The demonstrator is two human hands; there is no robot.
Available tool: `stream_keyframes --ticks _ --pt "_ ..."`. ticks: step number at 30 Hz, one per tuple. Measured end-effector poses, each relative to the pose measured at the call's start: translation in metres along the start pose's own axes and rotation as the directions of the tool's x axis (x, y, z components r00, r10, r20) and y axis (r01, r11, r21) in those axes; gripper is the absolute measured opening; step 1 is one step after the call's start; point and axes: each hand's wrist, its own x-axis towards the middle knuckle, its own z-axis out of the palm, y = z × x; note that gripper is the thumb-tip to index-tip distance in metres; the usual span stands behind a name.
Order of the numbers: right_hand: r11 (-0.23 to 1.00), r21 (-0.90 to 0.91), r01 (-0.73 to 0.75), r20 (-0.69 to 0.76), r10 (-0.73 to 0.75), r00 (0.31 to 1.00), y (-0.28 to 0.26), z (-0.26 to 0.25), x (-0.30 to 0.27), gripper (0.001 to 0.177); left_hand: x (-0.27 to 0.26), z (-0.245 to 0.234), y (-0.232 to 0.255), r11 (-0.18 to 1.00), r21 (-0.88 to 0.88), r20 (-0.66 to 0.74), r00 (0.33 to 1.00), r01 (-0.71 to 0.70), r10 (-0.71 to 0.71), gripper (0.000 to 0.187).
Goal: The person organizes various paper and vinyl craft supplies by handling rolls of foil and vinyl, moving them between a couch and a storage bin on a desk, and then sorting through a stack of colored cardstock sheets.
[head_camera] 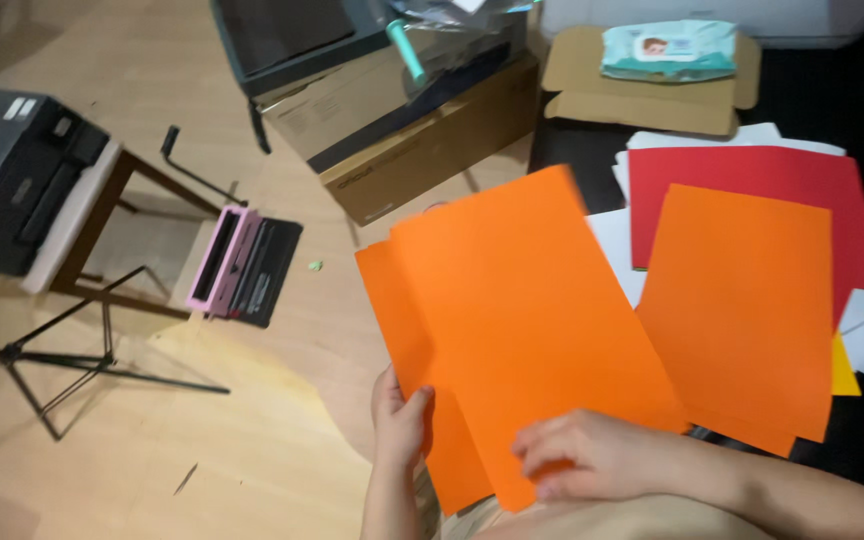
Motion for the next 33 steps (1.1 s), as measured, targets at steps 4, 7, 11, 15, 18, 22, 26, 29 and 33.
stream_keyframes --ticks 4,7,11,15,18,22,26,29,33 --pt "0.982 0.188 -0.002 -0.203 0.041 0.978 0.023 -0.009 -0.008 0.027 -0.004 -0.014 -0.006 0.983 0.182 -0.071 0.997 0.008 0.005 0.026" --pt "0.956 0.079 -0.282 -0.634 0.267 0.726 0.044 -0.037 -0.007 0.037 -0.006 -0.021 -0.019 0.998 0.02 -0.073 0.995 0.064 -0.063 0.036" --pt "0.72 0.491 -0.491 -0.626 0.683 0.376 0.047 -0.065 0.003 0.055 -0.008 -0.013 -0.02 0.976 -0.186 0.017 0.994 0.112 -0.111 0.042" --pt "0.651 0.748 -0.128 -0.526 0.699 0.484 0.076 -0.053 -0.002 0.057 -0.007 -0.01 -0.019 0.976 -0.195 0.024 0.995 0.098 -0.095 0.047" --pt "0.657 0.753 -0.049 -0.581 0.697 0.42 0.08 -0.038 -0.007 0.05 -0.01 -0.011 -0.027 0.975 -0.184 -0.045 0.99 0.127 -0.137 0.046" --pt "0.649 0.761 -0.004 -0.592 0.696 0.407 0.074 -0.02 -0.008 0.048 -0.012 -0.01 -0.029 0.979 -0.155 -0.071 0.987 0.13 -0.142 0.038" --pt "0.627 0.777 0.05 -0.593 0.705 0.389 0.056 -0.017 -0.005 0.03 -0.01 -0.014 -0.039 0.97 -0.219 -0.064 0.99 0.106 -0.122 0.041" --pt "0.654 0.756 -0.014 -0.591 0.692 0.415 0.058 -0.018 -0.004 0.037 -0.011 -0.013 -0.042 0.966 -0.239 -0.059 0.991 0.101 -0.118 0.04" --pt "0.632 0.76 -0.154 -0.526 0.736 0.426 0.064 -0.017 -0.003 0.061 -0.016 -0.007 -0.032 0.959 -0.233 -0.106 0.976 0.162 -0.191 0.046"
